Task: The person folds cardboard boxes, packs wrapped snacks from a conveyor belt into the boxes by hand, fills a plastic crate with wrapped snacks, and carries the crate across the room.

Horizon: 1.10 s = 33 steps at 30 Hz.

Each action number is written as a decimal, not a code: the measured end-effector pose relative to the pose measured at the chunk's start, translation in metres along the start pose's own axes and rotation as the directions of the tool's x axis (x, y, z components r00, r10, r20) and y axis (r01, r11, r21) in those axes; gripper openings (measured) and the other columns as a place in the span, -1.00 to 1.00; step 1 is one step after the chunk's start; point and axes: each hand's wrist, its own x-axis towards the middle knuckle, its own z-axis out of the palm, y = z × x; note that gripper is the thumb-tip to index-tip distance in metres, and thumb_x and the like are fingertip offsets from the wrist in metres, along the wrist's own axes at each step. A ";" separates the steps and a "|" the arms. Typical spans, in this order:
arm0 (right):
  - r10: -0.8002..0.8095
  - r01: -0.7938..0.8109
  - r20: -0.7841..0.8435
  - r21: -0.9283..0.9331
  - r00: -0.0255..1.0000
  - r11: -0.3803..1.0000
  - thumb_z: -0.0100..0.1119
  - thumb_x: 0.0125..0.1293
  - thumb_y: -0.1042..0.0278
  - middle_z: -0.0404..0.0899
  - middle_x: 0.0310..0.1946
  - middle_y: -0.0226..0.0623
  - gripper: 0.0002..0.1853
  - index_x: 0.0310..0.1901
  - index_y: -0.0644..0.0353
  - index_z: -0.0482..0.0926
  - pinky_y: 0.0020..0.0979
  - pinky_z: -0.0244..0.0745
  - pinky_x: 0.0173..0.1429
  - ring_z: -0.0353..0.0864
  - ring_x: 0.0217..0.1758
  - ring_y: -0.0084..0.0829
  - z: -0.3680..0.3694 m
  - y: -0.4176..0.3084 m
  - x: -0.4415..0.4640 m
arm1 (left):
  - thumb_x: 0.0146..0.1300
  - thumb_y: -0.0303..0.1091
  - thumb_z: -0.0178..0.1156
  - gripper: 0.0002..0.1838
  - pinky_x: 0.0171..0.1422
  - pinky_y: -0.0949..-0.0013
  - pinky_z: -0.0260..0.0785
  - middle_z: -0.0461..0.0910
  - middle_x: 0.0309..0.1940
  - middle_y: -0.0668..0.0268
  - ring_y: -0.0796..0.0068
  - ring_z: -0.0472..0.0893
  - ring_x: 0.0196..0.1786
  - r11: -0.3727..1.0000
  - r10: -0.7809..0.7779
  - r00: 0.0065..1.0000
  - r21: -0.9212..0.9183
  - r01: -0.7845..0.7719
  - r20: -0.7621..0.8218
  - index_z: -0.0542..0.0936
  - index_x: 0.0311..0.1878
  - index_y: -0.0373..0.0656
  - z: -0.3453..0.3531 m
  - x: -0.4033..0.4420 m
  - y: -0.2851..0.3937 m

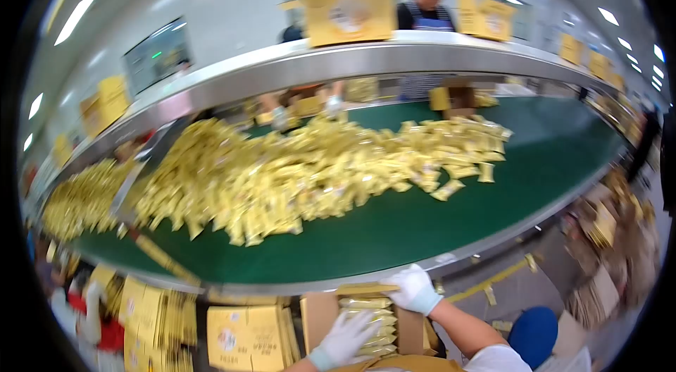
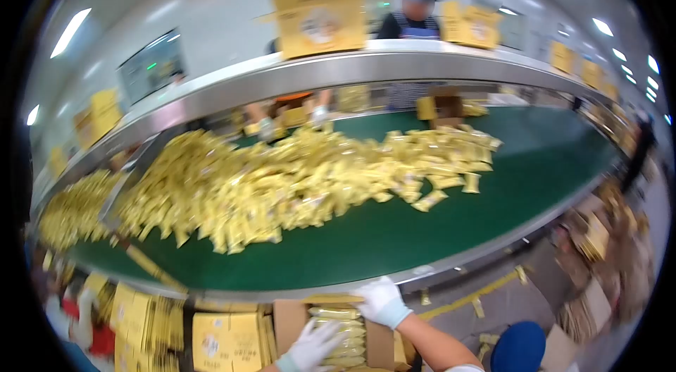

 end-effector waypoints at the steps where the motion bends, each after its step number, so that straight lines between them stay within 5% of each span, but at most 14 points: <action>1: -0.022 0.022 -0.080 0.001 0.997 1.000 0.28 0.23 0.10 0.74 -0.40 -0.35 -0.84 -0.30 -0.08 0.76 -0.24 0.45 -0.08 0.71 -0.27 -0.28 -0.011 -0.003 -0.002 | 0.28 0.02 0.32 -0.20 0.53 -0.13 0.06 0.31 0.42 0.03 0.08 0.28 0.49 0.994 -0.036 0.995 -0.104 0.026 -0.091 0.30 0.47 -0.16 -0.026 0.000 0.004; 2: 0.017 -0.015 -0.118 0.022 0.993 1.000 0.27 0.24 0.09 0.74 -0.39 -0.33 -0.82 -0.29 -0.07 0.76 -0.23 0.47 -0.09 0.70 -0.26 -0.27 -0.020 -0.003 -0.004 | 0.07 -0.31 0.35 -0.25 0.41 -0.03 0.28 0.45 0.26 -0.08 -0.17 0.43 0.28 0.967 -0.038 0.940 -0.251 -0.051 -0.338 0.39 0.37 -0.28 -0.046 -0.001 0.011; 5: 0.298 -0.289 -0.084 0.099 0.951 0.952 0.19 0.31 -0.01 0.72 -0.37 -0.27 -0.71 -0.24 -0.02 0.76 -0.16 0.57 -0.10 0.70 -0.26 -0.14 -0.017 0.015 -0.011 | 0.25 -0.50 0.15 -0.40 0.52 0.09 0.20 0.40 0.35 -0.02 0.03 0.38 0.42 0.880 -0.429 0.699 -0.440 0.180 -0.572 0.36 0.39 -0.34 -0.035 -0.024 -0.004; 6: 0.422 -0.416 -0.063 0.084 0.905 0.905 0.18 0.32 -0.04 0.72 -0.36 -0.23 -0.68 -0.24 0.01 0.76 -0.15 0.58 -0.10 0.71 -0.26 -0.13 -0.020 0.018 -0.012 | 0.38 -0.50 0.05 -0.46 0.49 0.16 0.27 0.40 0.35 -0.01 0.11 0.41 0.38 0.689 -0.686 0.540 -0.673 0.269 -0.488 0.32 0.42 -0.35 -0.041 -0.019 -0.002; 7: 0.533 -0.530 -0.041 0.068 0.845 0.845 0.18 0.32 -0.06 0.73 -0.35 -0.19 -0.65 -0.24 0.04 0.76 -0.13 0.59 -0.10 0.72 -0.25 -0.11 -0.024 0.020 -0.010 | 0.48 -0.45 -0.04 -0.52 0.44 0.19 0.33 0.41 0.33 -0.01 0.15 0.45 0.34 0.727 -0.669 0.479 -0.635 0.262 -0.568 0.30 0.43 -0.36 -0.024 -0.031 -0.025; 9: 0.685 -0.688 0.083 0.005 0.724 0.726 0.14 0.34 -0.09 0.73 -0.33 -0.12 -0.60 -0.23 0.09 0.76 -0.13 0.60 -0.07 0.73 -0.21 -0.08 -0.040 0.017 -0.001 | 0.52 -0.43 -0.09 -0.56 0.42 0.18 0.35 0.42 0.32 0.02 0.16 0.46 0.32 0.389 -0.885 0.312 -0.916 0.093 -0.345 0.32 0.40 -0.34 0.013 -0.046 -0.064; 11: 0.743 -0.744 0.140 -0.051 0.655 0.666 0.11 0.36 -0.12 0.73 -0.31 -0.07 -0.55 -0.23 0.14 0.76 -0.12 0.61 -0.05 0.73 -0.18 -0.06 -0.041 0.016 0.007 | 0.50 -0.41 -0.04 -0.50 0.42 0.17 0.36 0.42 0.32 0.02 0.16 0.47 0.32 0.411 -0.844 0.513 -0.801 0.434 -0.155 0.26 0.47 -0.24 0.033 -0.063 -0.079; 13: 0.727 -0.724 0.145 -0.079 0.672 0.685 0.08 0.37 -0.13 0.73 -0.30 -0.02 -0.51 -0.23 0.18 0.75 -0.13 0.61 -0.03 0.73 -0.16 -0.03 -0.031 0.021 0.016 | 0.33 -0.28 0.27 -0.09 0.38 0.22 0.40 0.44 0.30 -0.01 0.15 0.48 0.30 0.197 -0.778 0.554 -0.723 0.662 0.295 -0.04 0.63 0.04 0.057 -0.058 -0.069; 18: 0.623 -0.632 0.203 -0.026 0.755 0.775 0.04 0.37 -0.16 0.70 -0.36 0.10 -0.42 -0.37 0.30 0.73 -0.10 0.60 -0.03 0.72 -0.20 0.05 -0.025 0.023 0.034 | 0.36 -0.24 0.25 -0.15 0.35 0.23 0.41 0.43 0.30 0.00 0.17 0.48 0.29 0.017 -0.717 0.623 -0.886 0.464 0.313 0.01 0.60 -0.01 0.082 -0.008 -0.046; 24: 0.493 -0.513 0.194 0.073 0.848 0.855 -0.05 0.46 -0.05 0.69 -0.38 0.08 -0.45 -0.30 0.34 0.69 -0.12 0.57 -0.11 0.70 -0.28 0.04 -0.047 0.008 0.038 | 0.38 -0.19 0.23 -0.21 0.32 0.24 0.43 0.42 0.30 0.01 0.19 0.49 0.29 0.016 -0.784 0.595 -0.952 0.306 0.178 0.07 0.56 -0.08 0.048 0.007 -0.088; 27: 0.350 -0.275 -0.017 0.582 0.937 0.765 -0.07 0.48 0.02 0.65 -0.33 0.09 -0.54 -0.18 0.32 0.63 -0.19 0.56 -0.10 0.64 -0.27 0.03 -0.059 0.007 0.054 | 0.40 -0.17 0.22 -0.24 0.30 0.25 0.44 0.41 0.30 0.02 0.20 0.49 0.28 0.134 -0.836 0.549 -0.969 0.209 0.003 0.10 0.54 -0.11 0.006 0.013 -0.128; 28: 0.226 -0.124 -0.087 0.621 0.970 0.774 -0.11 0.50 0.09 0.68 -0.22 -0.04 -0.56 -0.04 0.33 0.62 -0.29 0.54 -0.06 0.63 -0.25 -0.18 -0.056 0.024 0.061 | 0.40 -0.16 0.22 -0.25 0.29 0.25 0.45 0.41 0.30 0.02 0.20 0.49 0.28 0.195 -0.845 0.529 -0.966 0.172 -0.076 0.11 0.54 -0.13 -0.014 0.015 -0.146; 30: 0.249 -0.029 -0.072 0.924 0.966 0.382 -0.17 0.54 0.07 0.64 0.12 -0.20 -0.44 0.30 0.40 0.47 -0.31 0.44 0.26 0.59 0.04 -0.37 -0.065 0.022 0.092 | 0.41 -0.15 0.21 -0.26 0.28 0.26 0.45 0.41 0.30 0.02 0.21 0.49 0.28 0.347 -0.838 0.483 -0.931 0.111 -0.255 0.13 0.53 -0.15 -0.060 0.019 -0.182; 33: 0.224 0.071 -0.190 0.889 0.956 0.452 -0.18 0.55 0.08 0.37 0.42 -0.01 -0.38 0.39 0.49 0.31 -0.30 0.05 0.60 0.28 0.52 -0.23 -0.086 0.012 0.156 | 0.42 -0.13 0.20 -0.29 0.26 0.26 0.46 0.40 0.31 0.03 0.22 0.49 0.27 0.589 -0.755 0.395 -0.805 0.061 -0.523 0.17 0.51 -0.18 -0.143 0.022 -0.237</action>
